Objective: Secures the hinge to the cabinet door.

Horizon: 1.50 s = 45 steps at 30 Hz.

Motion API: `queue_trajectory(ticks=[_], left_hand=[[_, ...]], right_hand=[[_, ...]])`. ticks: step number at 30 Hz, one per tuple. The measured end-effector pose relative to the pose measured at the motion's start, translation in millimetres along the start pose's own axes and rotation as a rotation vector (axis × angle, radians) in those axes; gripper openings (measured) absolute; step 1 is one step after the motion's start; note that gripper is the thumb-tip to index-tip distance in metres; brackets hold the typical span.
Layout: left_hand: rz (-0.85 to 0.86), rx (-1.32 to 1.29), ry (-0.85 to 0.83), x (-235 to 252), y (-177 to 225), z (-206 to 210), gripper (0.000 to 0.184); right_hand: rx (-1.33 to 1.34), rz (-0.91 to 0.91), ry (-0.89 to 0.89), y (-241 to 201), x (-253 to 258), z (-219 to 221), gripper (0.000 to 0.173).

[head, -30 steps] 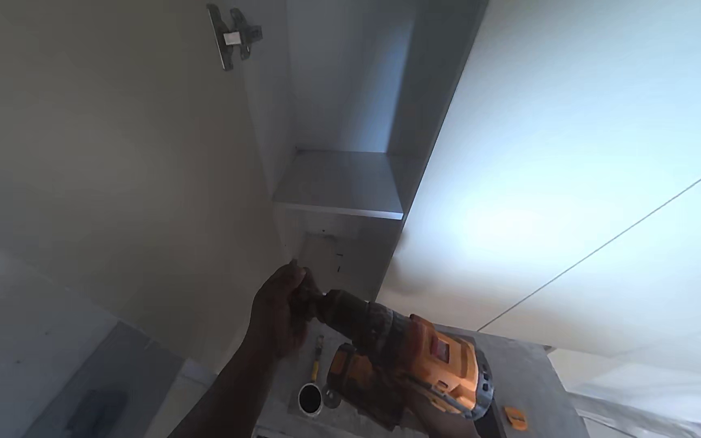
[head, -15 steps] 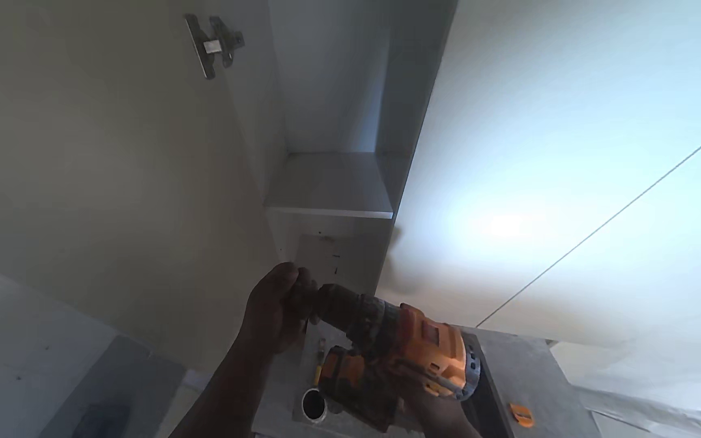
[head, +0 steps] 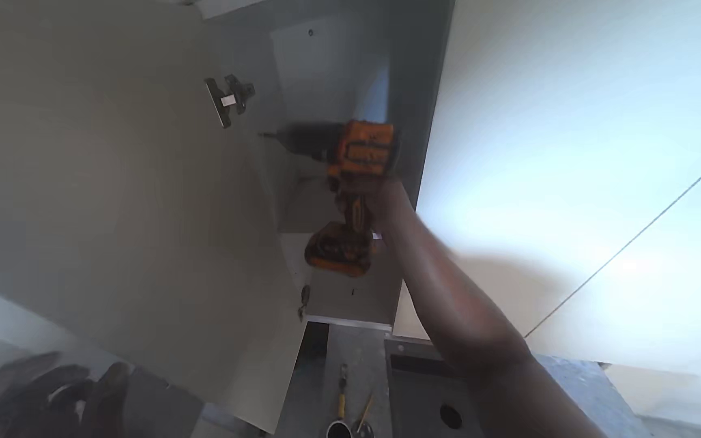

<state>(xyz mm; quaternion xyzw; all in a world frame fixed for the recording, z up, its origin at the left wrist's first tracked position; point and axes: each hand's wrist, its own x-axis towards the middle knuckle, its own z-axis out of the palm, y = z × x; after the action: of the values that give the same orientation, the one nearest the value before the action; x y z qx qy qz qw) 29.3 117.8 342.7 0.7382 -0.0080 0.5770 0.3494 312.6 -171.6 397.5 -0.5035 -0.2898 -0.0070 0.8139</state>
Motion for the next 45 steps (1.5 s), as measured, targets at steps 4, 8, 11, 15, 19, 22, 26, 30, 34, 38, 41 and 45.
queue_trajectory(ticks=[4,8,11,15,19,22,26,30,34,38,41,45], left_hand=[[-0.153,0.015,-0.014,9.5,-0.7,18.7,0.018],[-0.152,-0.042,0.000,13.4,-7.6,18.0,0.010],[-0.149,-0.026,-0.025,15.4,-8.1,15.7,0.008],[-0.160,0.033,-0.027,16.4,-3.2,15.8,0.005],[-0.154,0.060,-0.045,16.9,-1.9,13.9,0.003],[-0.150,0.083,-0.051,17.2,-1.2,13.9,0.002],[-0.165,0.066,-0.041,17.1,1.7,15.5,0.006],[-0.081,0.050,-0.022,15.6,-20.9,8.9,0.011],[-0.123,0.020,-0.054,17.3,-13.2,11.6,0.006],[-0.147,0.005,-0.068,18.1,-5.5,13.6,0.006],[-0.139,-0.001,-0.063,18.1,-7.0,13.4,0.007],[-0.125,-0.019,-0.078,18.0,-9.0,12.8,0.008]], right_hand=[[-0.071,0.058,0.006,-13.1,53.0,4.4,0.022],[-0.077,0.124,0.010,-17.4,79.1,3.0,0.024],[-0.077,0.148,0.000,-20.6,86.6,2.8,0.025],[-0.115,0.185,0.023,-25.5,89.4,7.3,0.025],[-0.106,0.174,0.012,-21.2,98.6,5.3,0.025],[-0.099,0.190,0.014,-21.0,101.8,4.5,0.026],[-0.091,0.183,0.007,-21.7,101.3,3.1,0.026],[-0.105,0.181,0.000,-22.4,100.3,2.5,0.025],[-0.116,0.185,-0.002,-20.7,102.3,1.4,0.027],[-0.111,0.187,0.007,-20.2,103.5,1.5,0.027],[-0.115,0.192,0.006,-19.7,104.5,0.5,0.027],[-0.099,0.183,-0.006,-18.0,103.9,-0.8,0.027]])
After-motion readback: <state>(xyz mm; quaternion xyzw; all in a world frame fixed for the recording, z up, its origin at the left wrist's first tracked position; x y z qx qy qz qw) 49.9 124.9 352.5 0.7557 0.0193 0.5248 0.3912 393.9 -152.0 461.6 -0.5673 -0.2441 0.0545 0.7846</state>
